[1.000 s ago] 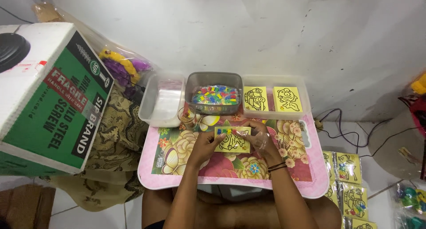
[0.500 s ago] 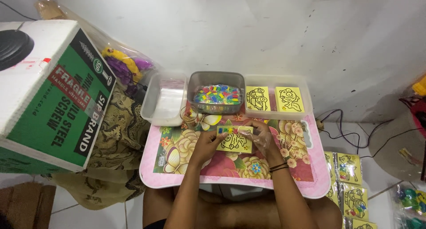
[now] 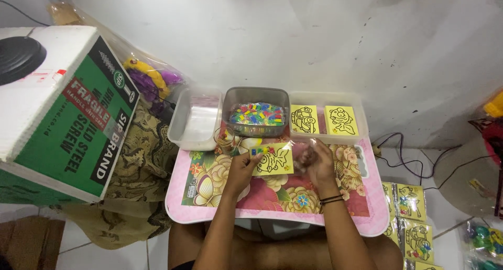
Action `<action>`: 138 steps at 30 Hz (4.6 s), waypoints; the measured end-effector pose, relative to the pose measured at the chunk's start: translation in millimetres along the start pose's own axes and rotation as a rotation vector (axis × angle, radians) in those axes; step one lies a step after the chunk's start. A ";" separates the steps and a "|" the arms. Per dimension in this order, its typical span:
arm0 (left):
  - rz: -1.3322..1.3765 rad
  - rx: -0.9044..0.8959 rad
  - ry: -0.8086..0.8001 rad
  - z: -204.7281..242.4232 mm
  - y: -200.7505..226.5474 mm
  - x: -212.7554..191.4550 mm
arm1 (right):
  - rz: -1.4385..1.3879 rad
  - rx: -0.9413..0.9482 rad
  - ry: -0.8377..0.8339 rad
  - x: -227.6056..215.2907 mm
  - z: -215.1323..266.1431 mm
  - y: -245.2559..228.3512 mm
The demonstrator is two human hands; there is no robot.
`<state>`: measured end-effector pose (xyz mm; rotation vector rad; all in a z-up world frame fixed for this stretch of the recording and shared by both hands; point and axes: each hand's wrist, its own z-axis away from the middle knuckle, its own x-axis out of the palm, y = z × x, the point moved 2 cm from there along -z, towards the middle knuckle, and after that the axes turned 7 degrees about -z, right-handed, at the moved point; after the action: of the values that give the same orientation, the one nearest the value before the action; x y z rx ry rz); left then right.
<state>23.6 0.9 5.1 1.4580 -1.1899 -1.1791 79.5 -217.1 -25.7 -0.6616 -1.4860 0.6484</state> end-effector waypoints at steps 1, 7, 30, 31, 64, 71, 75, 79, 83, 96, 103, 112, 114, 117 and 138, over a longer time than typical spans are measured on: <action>0.001 0.003 0.001 -2.2 -14.6 0.1 | 0.000 -0.002 -0.002 -11.8 -6.5 6.6; 0.112 -0.043 0.065 -2.5 -31.8 -0.4 | 0.075 -0.160 -0.042 -29.4 -14.4 24.5; -0.049 0.006 0.091 -14.3 -76.8 -5.4 | 1.372 -0.060 -0.810 202.7 4.5 -34.2; -0.049 0.006 0.095 -14.3 -76.9 -4.1 | 1.371 -0.061 -0.814 204.2 -8.6 -13.4; -0.061 -0.011 0.037 -6.5 -14.9 -11.3 | 1.577 0.049 -1.026 195.9 -67.8 43.7; -0.042 -0.015 0.032 -12.0 -45.4 -5.4 | 1.481 -0.044 -0.978 193.8 -71.5 35.6; -0.032 -0.029 0.034 -8.5 -34.7 -7.7 | 1.459 -0.085 -0.942 195.4 -66.5 26.6; -0.052 -0.011 0.054 -3.9 -7.3 -9.1 | 1.407 -0.183 -0.897 195.6 -59.4 12.4; -0.052 -0.013 0.066 -8.2 -24.0 -5.6 | 1.183 -0.238 -0.749 178.2 -56.7 -15.8; 0.111 -0.046 0.111 -16.5 -55.7 -4.3 | 1.227 -0.739 -0.037 21.5 2.1 -123.1; 0.089 -0.067 0.110 -14.2 -79.7 -2.6 | 1.630 -0.365 -0.190 -23.7 11.9 -76.3; 0.009 -0.043 0.115 -7.3 -50.3 -2.3 | 1.418 -0.681 -0.110 -25.7 11.6 -77.4; 0.054 -0.028 0.110 0.4 -13.0 -0.6 | 1.541 -0.597 -0.106 -36.9 6.0 -64.0; 0.065 -0.033 0.107 5.1 9.6 1.0 | 1.544 -0.439 -0.105 -41.0 7.6 -52.8; 0.072 -0.034 0.095 -2.2 -41.4 -2.3 | 1.627 -0.305 -0.038 -36.8 13.6 -48.1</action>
<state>31.4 9.4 -34.8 1.4186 -1.1430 -1.0649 65.6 -276.6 -14.9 -2.1228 -0.7930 1.6198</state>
